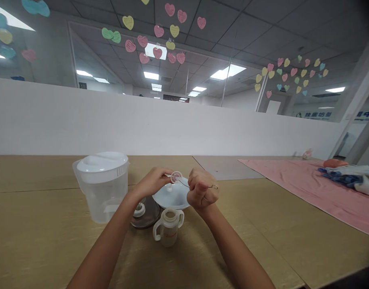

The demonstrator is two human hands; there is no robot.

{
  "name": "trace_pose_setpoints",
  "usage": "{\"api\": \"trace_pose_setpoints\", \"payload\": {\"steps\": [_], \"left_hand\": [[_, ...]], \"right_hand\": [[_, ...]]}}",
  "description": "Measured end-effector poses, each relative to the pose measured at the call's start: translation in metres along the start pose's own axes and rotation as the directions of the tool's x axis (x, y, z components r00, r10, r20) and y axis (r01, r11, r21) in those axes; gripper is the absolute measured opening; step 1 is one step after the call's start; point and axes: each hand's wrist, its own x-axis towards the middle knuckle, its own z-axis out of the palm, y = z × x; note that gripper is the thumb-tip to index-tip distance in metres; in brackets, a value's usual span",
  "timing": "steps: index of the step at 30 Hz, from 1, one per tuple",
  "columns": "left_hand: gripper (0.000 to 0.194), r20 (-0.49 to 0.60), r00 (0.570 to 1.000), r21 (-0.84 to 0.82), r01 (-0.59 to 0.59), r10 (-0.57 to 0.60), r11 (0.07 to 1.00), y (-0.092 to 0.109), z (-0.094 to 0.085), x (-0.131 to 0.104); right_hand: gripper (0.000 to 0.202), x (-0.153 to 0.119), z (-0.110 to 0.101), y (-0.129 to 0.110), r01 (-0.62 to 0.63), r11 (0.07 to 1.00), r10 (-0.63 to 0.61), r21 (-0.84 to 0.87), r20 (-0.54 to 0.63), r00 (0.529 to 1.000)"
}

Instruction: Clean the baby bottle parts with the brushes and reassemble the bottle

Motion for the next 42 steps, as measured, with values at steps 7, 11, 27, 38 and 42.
{"api": "trace_pose_setpoints", "payload": {"steps": [7, 11, 27, 38, 42], "left_hand": [[0.022, 0.041, 0.997, 0.052, -0.067, 0.065, 0.996, 0.014, 0.001, -0.002], [0.021, 0.048, 0.996, 0.061, -0.074, 0.071, 0.995, 0.026, 0.003, -0.005], [0.019, 0.002, 1.000, -0.199, 0.016, -0.016, 0.980, 0.037, 0.010, -0.005], [0.029, -0.181, 0.958, -0.308, 0.159, -0.222, 0.938, 0.029, 0.000, -0.003], [0.029, -0.147, 0.960, -0.306, 0.183, -0.237, 0.934, 0.027, 0.001, -0.004]], "right_hand": [[0.043, 0.015, 0.004, -0.003, 0.035, 0.991, -0.011, 0.130, -0.183, 0.983], [0.043, 0.017, 0.002, 0.002, -0.040, 0.994, 0.062, 0.102, -0.228, 0.972], [0.047, 0.025, 0.001, 0.011, -0.536, 0.817, 0.546, 0.212, 0.015, 0.838], [0.056, 0.020, 0.006, 0.025, -0.780, 0.513, 0.618, 0.360, 0.475, 0.626], [0.058, 0.018, 0.008, 0.022, -0.822, 0.449, 0.620, 0.350, 0.540, 0.569]]}}
